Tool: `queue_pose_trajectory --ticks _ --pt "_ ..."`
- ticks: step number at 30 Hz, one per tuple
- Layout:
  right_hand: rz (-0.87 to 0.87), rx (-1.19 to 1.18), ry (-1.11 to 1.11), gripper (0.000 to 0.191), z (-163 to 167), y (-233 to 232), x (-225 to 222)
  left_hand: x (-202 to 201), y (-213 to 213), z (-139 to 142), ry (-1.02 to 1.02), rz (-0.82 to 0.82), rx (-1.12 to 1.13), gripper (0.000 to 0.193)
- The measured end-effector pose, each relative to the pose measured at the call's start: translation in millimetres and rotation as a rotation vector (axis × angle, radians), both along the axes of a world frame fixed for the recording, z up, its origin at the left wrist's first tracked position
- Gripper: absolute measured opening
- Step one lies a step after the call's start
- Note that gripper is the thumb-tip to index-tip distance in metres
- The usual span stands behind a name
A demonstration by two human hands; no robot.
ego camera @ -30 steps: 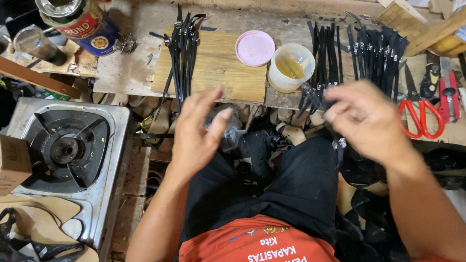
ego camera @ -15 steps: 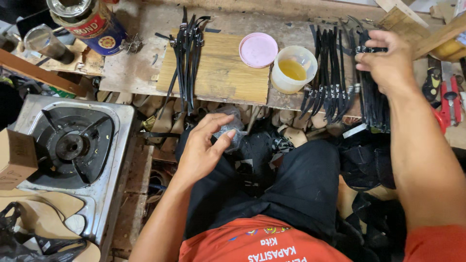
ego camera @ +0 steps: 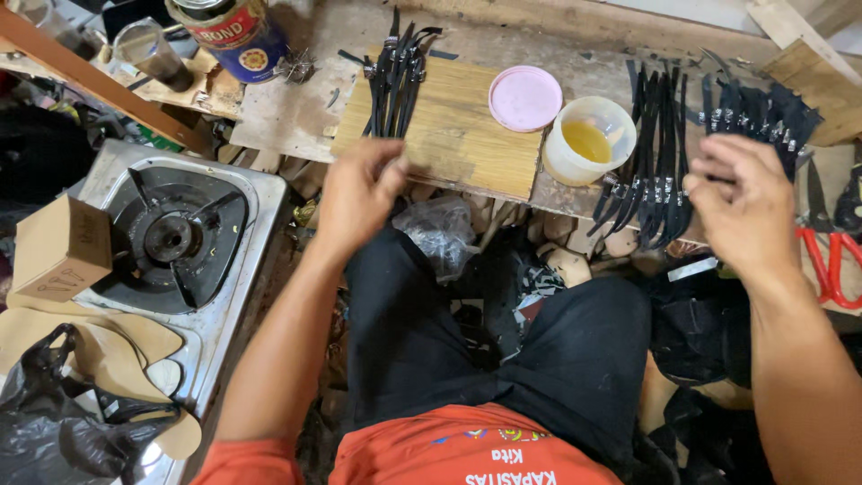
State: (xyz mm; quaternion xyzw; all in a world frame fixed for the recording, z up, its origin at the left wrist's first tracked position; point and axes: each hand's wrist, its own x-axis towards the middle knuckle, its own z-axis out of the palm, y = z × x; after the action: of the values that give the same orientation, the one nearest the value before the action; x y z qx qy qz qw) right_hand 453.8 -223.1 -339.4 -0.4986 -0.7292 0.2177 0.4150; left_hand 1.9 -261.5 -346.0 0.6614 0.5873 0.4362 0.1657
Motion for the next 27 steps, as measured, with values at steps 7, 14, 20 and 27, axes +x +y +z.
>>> queue_pose_trajectory --ticks 7,14,20,27 --pt "0.043 -0.094 0.008 0.034 10 -42 -10 -27 88 11 0.154 0.263 -0.09 0.029" --pt "0.053 -0.151 -0.115 0.035 23 -62 -16 -17 107 43 0.197 0.439 -0.396 0.032" --pt "0.113 -0.133 -0.11 0.036 23 -68 -17 -20 112 46 -0.096 0.388 -0.274 0.02" --pt "0.137 -0.141 -0.103 0.034 24 -68 -19 -27 115 48 -0.478 0.119 0.027 0.017"
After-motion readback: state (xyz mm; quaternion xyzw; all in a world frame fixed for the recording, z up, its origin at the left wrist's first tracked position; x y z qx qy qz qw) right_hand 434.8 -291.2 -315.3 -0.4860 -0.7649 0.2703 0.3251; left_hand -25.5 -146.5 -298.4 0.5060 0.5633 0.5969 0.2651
